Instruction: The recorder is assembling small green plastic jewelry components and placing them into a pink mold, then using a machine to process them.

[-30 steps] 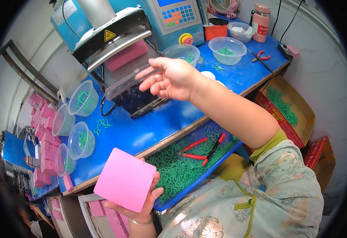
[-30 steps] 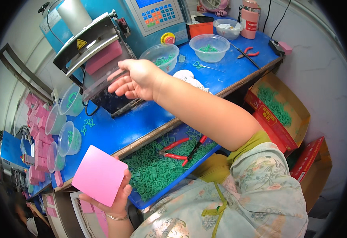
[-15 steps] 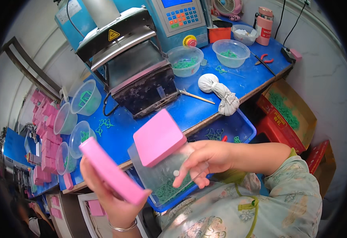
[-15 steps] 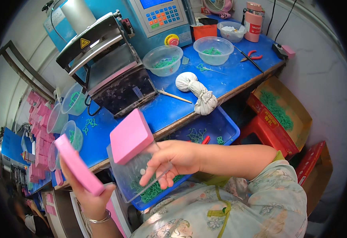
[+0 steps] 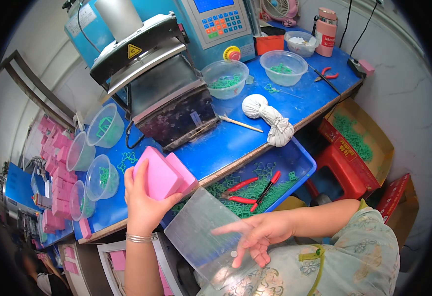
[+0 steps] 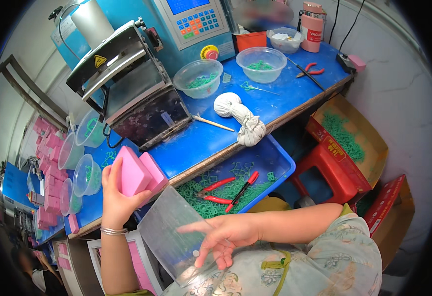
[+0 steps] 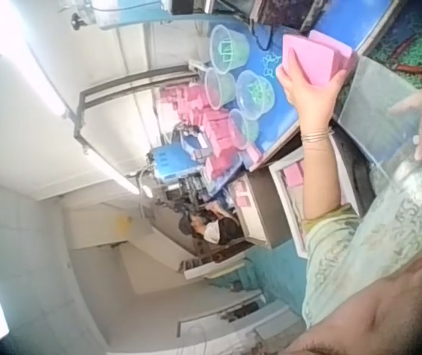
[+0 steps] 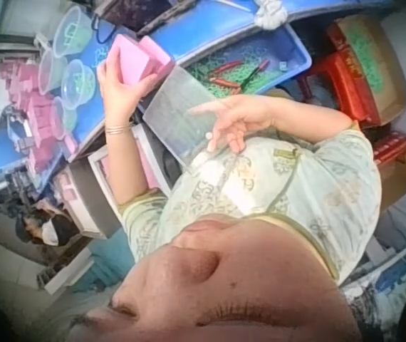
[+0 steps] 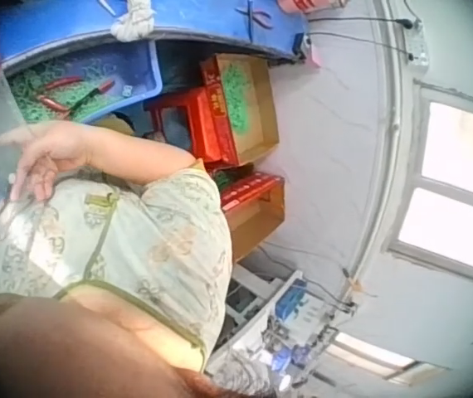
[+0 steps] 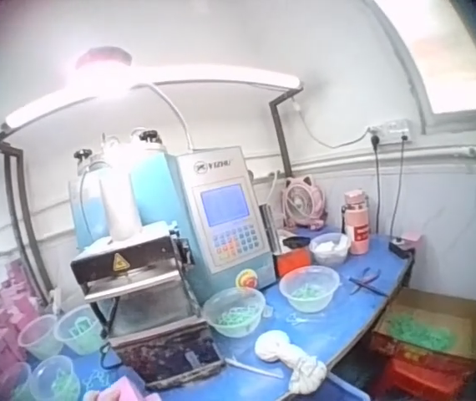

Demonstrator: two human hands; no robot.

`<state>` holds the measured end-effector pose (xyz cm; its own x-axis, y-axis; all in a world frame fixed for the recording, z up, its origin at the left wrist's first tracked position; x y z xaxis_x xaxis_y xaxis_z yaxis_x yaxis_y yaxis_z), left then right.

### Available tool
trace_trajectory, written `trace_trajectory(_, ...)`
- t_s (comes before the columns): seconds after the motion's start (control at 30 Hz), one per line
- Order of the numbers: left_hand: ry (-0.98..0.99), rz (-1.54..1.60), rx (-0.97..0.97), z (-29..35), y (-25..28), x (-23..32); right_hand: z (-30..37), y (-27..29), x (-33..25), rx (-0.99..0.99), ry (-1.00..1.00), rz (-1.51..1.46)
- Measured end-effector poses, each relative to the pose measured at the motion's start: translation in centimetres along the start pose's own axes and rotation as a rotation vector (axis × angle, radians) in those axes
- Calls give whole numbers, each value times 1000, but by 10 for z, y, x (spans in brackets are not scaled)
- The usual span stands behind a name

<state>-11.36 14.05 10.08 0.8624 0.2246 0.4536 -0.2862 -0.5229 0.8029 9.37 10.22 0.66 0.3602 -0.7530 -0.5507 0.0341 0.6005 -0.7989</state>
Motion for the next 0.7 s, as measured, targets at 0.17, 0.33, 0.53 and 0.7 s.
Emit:
trace_trajectory(0.17,-172,172,154,39,35,66,6,16,-8,75,139,136)
trace_trajectory(0.33,-573,-193,149,95,24,119,-5,9,-14,-26,315,432)
trace_trajectory(0.53,-583,-235,235,133,13,90,-5,15,-10,5,440,704)
trace_trajectory(0.7,-595,-274,275,140,12,85,-3,5,-21,-2,535,787)
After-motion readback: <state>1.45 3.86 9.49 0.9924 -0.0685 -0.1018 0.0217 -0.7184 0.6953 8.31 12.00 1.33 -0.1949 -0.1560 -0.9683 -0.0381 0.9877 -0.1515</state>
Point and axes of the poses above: each hand's wrist, its own z-axis away from the middle knuckle, its own y-axis out of the back of the hand, x = y × z, the point moved 9 cm from there along -z, towards the middle knuckle, and after that the axes turned 5 degrees about x, right-handed, at the moved point
